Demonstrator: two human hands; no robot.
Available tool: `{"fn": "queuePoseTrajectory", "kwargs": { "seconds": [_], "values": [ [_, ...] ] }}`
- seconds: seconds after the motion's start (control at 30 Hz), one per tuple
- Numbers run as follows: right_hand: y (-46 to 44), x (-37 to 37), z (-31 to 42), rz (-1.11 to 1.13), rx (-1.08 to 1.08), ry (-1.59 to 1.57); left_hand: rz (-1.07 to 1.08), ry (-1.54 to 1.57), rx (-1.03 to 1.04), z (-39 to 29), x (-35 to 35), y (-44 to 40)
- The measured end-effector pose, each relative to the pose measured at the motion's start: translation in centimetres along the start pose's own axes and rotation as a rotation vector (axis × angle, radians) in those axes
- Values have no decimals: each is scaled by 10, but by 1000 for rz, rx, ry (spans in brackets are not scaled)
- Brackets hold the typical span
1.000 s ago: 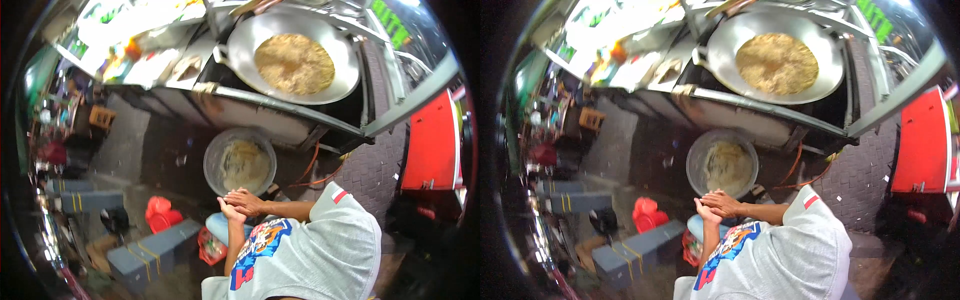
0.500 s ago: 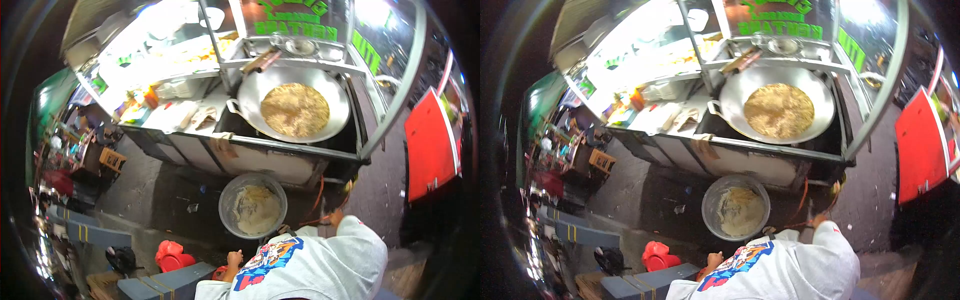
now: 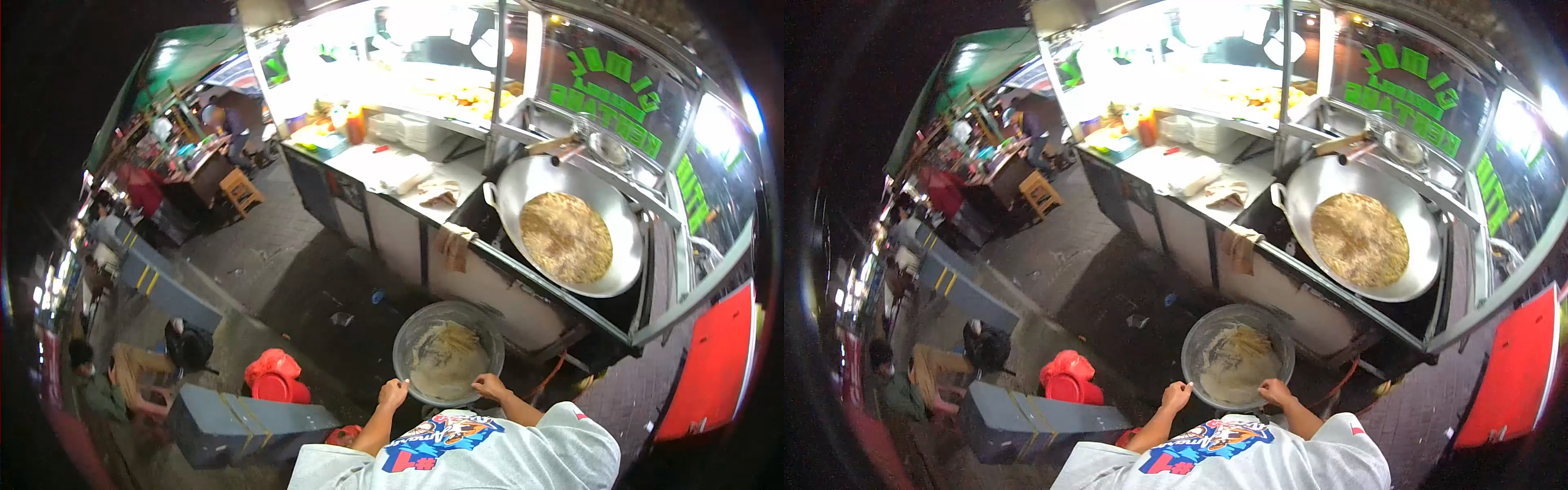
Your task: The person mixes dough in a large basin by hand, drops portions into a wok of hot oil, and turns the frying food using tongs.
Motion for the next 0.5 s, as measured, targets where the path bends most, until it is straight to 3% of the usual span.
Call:
{"fn": "queuePoseTrajectory", "kwargs": {
  "seconds": [0.1,0.2,0.27,0.3,0.4,0.5],
  "values": [
    [-32,-2,31,88,-115,21,-97,53,14,13,2,11],
    [-35,-20,73,168,-37,13,-29,-2,-89,54,15,17],
    [-45,-27,91,98,-109,92,101,20,-337,66,5,37],
    [-49,-33,100,47,-133,119,-50,-39,-262,81,8,39],
    [-80,-57,132,-61,-353,-130,-134,-89,-257,103,2,45],
    [-113,-128,214,-315,-433,12,-205,15,-368,117,-5,51]
  ]
}}
Point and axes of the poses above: each hand's wrist, its own y-axis away from the middle knuckle, its own x-axis out of the palm, z = x × y, the point moved 5 cm from there along -y, towards the middle knuckle, and after that the axes turned 4 degrees about -x, right-handed, at the moved point
